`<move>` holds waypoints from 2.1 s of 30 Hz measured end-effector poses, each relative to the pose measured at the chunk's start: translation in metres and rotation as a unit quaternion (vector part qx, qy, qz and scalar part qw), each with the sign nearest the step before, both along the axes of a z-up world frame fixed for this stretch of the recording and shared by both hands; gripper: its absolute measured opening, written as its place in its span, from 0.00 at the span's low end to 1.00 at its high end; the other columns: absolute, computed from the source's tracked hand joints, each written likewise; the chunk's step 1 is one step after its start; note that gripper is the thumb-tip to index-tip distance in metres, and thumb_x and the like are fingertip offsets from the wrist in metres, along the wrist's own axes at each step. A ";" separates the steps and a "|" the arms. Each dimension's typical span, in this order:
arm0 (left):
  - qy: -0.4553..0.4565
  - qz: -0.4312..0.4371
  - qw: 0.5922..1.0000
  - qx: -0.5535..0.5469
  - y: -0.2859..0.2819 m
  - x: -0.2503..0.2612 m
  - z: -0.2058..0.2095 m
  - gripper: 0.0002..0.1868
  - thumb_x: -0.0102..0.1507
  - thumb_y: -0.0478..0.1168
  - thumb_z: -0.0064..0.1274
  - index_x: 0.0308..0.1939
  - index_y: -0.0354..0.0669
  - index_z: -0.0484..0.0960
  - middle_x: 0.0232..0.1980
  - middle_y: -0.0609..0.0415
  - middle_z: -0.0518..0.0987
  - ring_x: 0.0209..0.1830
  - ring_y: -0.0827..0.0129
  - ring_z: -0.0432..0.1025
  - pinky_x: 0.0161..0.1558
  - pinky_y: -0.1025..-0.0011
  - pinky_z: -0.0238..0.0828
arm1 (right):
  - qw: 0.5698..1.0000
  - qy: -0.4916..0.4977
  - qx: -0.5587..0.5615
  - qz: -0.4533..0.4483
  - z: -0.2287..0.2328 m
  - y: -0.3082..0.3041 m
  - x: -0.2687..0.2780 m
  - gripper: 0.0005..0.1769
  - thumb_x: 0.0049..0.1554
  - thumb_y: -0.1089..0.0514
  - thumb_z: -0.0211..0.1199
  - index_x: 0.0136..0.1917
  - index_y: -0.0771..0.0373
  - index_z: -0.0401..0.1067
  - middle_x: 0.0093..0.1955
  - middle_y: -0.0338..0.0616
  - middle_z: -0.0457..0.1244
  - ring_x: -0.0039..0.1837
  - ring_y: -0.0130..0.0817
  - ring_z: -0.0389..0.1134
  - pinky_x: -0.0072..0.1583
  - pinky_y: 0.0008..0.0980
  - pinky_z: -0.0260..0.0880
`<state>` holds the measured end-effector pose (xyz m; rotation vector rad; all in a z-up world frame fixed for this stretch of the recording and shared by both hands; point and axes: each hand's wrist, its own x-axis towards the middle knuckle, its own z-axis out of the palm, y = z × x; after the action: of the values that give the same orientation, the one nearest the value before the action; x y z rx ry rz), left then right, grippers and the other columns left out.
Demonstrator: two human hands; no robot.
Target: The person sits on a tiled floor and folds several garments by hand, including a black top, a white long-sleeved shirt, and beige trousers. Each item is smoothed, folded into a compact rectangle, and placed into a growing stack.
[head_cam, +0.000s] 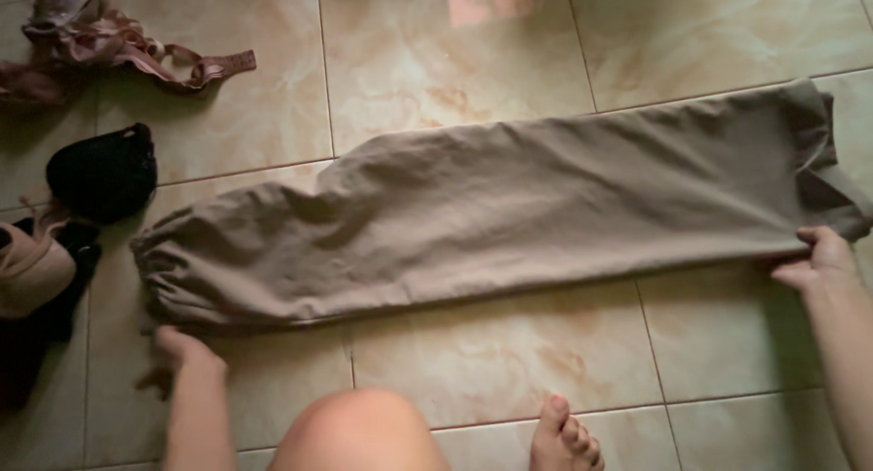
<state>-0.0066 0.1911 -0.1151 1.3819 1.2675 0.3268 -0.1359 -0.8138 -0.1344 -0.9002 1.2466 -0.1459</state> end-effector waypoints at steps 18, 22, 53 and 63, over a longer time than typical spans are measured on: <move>0.103 -0.027 0.994 -0.011 -0.020 0.017 0.049 0.36 0.62 0.57 0.51 0.73 0.55 0.63 0.77 0.54 0.62 0.76 0.57 0.55 0.73 0.45 0.43 | 0.997 -0.066 -0.034 0.035 -0.009 0.003 -0.008 0.32 0.62 0.41 0.53 0.75 0.53 0.62 0.82 0.39 0.55 0.84 0.41 0.52 0.79 0.59 0.43; 0.137 -0.059 0.986 -0.078 -0.032 0.002 0.070 0.40 0.62 0.58 0.51 0.76 0.55 0.61 0.80 0.53 0.60 0.79 0.57 0.52 0.77 0.44 0.39 | 0.995 0.065 -0.070 0.001 -0.006 -0.002 -0.008 0.42 0.63 0.26 0.44 0.82 0.49 0.51 0.84 0.43 0.44 0.84 0.58 0.37 0.78 0.69 0.30; -0.234 0.007 0.937 -0.258 -0.011 -0.027 0.041 0.32 0.51 0.44 0.57 0.61 0.53 0.80 0.67 0.57 0.78 0.67 0.58 0.71 0.73 0.53 0.61 | 0.394 -0.236 -0.632 0.625 0.124 0.468 0.053 0.16 0.52 0.56 0.63 0.54 0.53 0.68 0.81 0.47 0.48 0.78 0.56 0.51 0.69 0.60 0.57; -0.210 -0.021 0.938 -0.275 -0.012 -0.026 0.043 0.30 0.56 0.46 0.52 0.64 0.52 0.78 0.68 0.55 0.78 0.70 0.57 0.69 0.74 0.48 0.56 | 0.369 -0.269 -0.609 0.649 0.127 0.479 0.058 0.13 0.53 0.58 0.62 0.52 0.57 0.67 0.82 0.44 0.47 0.80 0.53 0.48 0.70 0.67 0.53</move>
<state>-0.0325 0.1792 -0.0720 0.8009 0.8780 0.2004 -0.0780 -0.3348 -0.0075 -2.5953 -0.8025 -0.0325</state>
